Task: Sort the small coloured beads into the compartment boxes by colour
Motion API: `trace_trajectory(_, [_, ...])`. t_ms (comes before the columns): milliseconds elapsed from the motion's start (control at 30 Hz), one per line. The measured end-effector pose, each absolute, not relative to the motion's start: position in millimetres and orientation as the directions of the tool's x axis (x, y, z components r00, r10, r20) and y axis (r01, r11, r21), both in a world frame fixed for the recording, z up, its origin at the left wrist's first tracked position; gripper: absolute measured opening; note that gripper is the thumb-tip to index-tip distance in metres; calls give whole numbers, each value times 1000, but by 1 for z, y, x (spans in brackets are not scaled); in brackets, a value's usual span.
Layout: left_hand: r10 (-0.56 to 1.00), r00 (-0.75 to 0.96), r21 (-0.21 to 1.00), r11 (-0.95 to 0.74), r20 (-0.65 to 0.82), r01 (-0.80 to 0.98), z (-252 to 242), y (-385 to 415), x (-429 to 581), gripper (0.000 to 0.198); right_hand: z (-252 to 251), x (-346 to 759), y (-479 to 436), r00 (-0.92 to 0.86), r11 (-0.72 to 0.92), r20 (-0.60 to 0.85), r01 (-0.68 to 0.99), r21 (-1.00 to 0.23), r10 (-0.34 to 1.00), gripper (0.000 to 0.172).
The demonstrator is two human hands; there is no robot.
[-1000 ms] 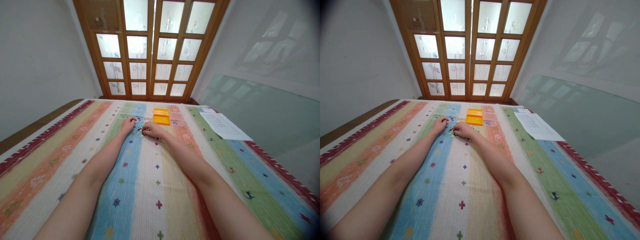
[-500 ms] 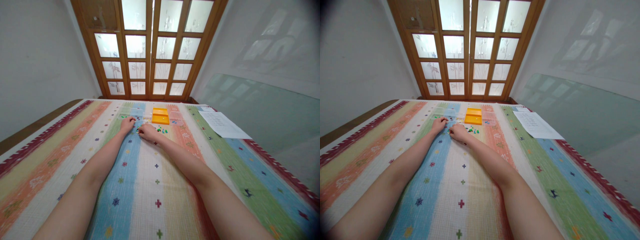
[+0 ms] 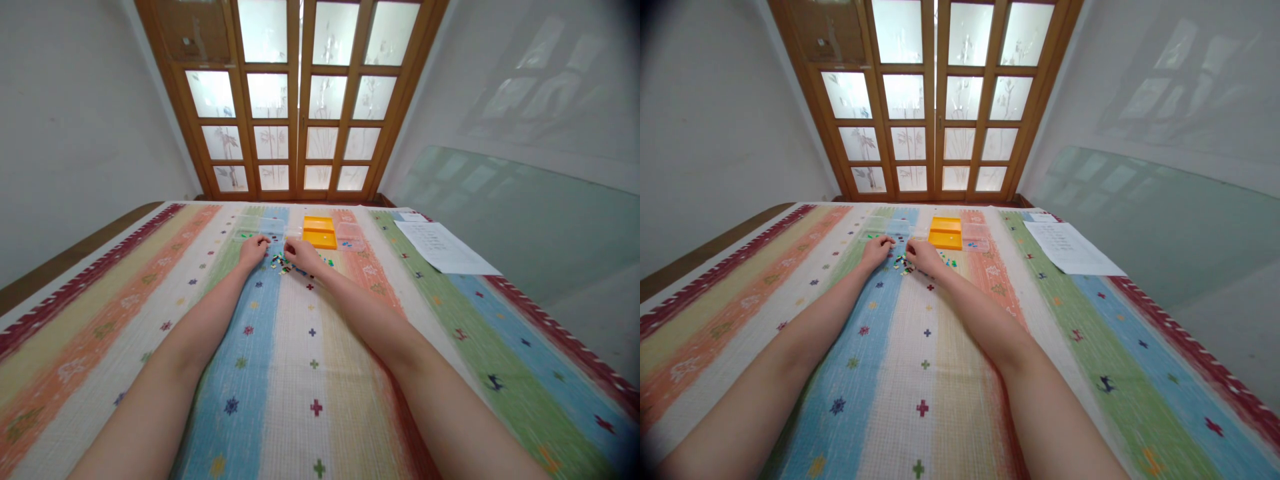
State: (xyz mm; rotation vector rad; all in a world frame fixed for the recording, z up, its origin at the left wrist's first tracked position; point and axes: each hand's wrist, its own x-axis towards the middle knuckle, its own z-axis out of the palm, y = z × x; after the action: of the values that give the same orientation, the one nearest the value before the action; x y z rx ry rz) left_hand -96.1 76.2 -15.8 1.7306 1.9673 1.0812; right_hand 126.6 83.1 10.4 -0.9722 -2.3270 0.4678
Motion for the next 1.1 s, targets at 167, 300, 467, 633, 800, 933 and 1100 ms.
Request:
trace_trajectory(167, [944,-218,705,-22,249,709,-15,75,-95,33,7,137,100,-452,604,418,438,-666,788,14])
trace_trajectory(300, [944,-220,715,-23,246,699,-18,77,-96,32,5,142,110,-387,533,391,396,-748,835,21])
trace_trajectory(467, [950,-198,701,-29,240,713,-24,82,-99,33,-2,142,120,-312,425,319,376,-824,895,26])
trace_trajectory(633, [962,-110,651,-81,248,755,-24,81,-99,32,-8,140,126,-274,412,326,372,-832,905,30])
trace_trajectory(800, [975,69,622,-188,210,761,-17,78,-100,29,-9,140,129,-278,387,302,338,-858,912,39])
trace_trajectory(933, [953,211,581,-299,215,757,-13,78,-103,32,-16,140,134,-276,382,305,291,-877,912,39])
trace_trajectory(1100, [938,281,539,-347,204,768,-11,76,-99,31,-21,141,137,-268,378,303,297,-877,914,27])
